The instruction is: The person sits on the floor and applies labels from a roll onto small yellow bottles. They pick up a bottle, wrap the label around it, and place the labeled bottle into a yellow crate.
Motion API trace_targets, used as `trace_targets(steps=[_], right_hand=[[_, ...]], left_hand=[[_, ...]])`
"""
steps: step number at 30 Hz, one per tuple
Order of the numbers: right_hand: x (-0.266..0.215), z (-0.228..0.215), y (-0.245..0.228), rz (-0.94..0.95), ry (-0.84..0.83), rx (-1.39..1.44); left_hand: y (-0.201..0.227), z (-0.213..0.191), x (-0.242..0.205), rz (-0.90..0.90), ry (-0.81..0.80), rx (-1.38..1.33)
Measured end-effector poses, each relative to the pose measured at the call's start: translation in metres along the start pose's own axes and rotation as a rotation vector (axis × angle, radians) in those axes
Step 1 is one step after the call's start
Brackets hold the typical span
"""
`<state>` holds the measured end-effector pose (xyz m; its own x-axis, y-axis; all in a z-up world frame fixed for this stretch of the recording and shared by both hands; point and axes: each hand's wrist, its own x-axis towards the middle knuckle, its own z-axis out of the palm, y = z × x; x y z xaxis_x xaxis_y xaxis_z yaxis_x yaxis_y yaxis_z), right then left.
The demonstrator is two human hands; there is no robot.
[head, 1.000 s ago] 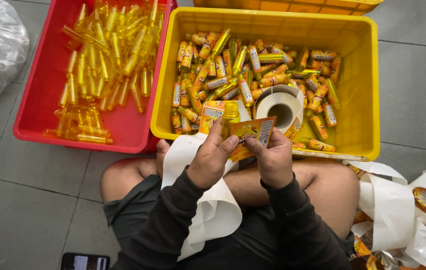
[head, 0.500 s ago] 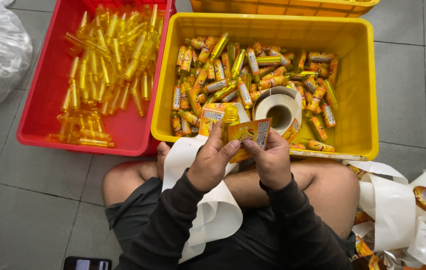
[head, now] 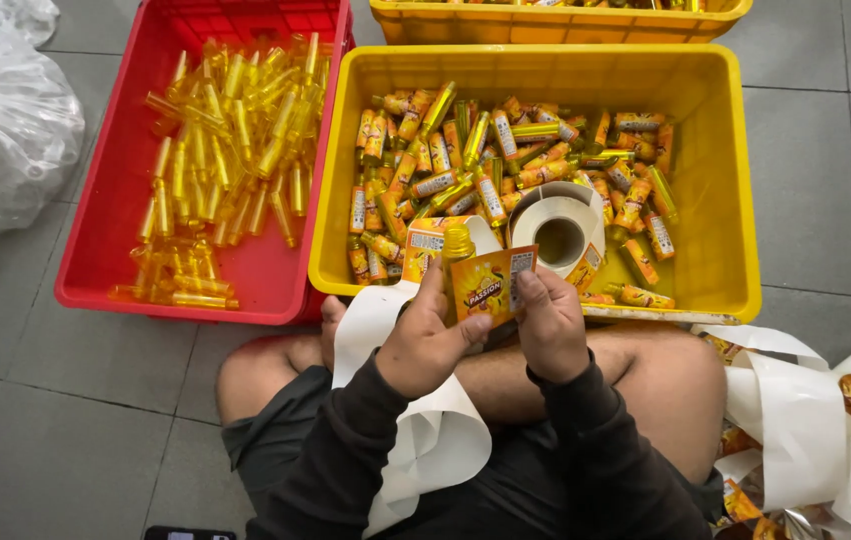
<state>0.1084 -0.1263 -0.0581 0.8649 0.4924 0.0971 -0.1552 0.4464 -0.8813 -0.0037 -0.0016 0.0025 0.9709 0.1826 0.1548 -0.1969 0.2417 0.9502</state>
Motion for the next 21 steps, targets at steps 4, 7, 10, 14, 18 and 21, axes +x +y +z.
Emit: trace_targets(steps=[4,7,10,14,18,21], right_hand=[[0.003,-0.003,0.004,0.020,-0.006,0.048],[0.003,-0.009,0.010,0.020,-0.022,0.058],[0.001,-0.010,0.012,0.027,-0.063,0.003],[-0.001,-0.012,0.021,0.062,-0.109,-0.038],[0.005,-0.014,0.018,0.091,-0.083,-0.036],[0.004,-0.015,0.018,0.090,-0.070,-0.034]], left_hand=[[0.001,0.003,0.004,-0.013,-0.047,-0.014],[-0.008,0.000,0.006,-0.017,-0.038,-0.030],[-0.013,-0.006,0.010,-0.088,0.117,-0.102],[-0.006,-0.006,0.014,-0.138,0.202,-0.125],[-0.006,-0.013,0.008,-0.064,-0.010,-0.056],[-0.017,-0.015,-0.001,-0.057,-0.038,-0.081]])
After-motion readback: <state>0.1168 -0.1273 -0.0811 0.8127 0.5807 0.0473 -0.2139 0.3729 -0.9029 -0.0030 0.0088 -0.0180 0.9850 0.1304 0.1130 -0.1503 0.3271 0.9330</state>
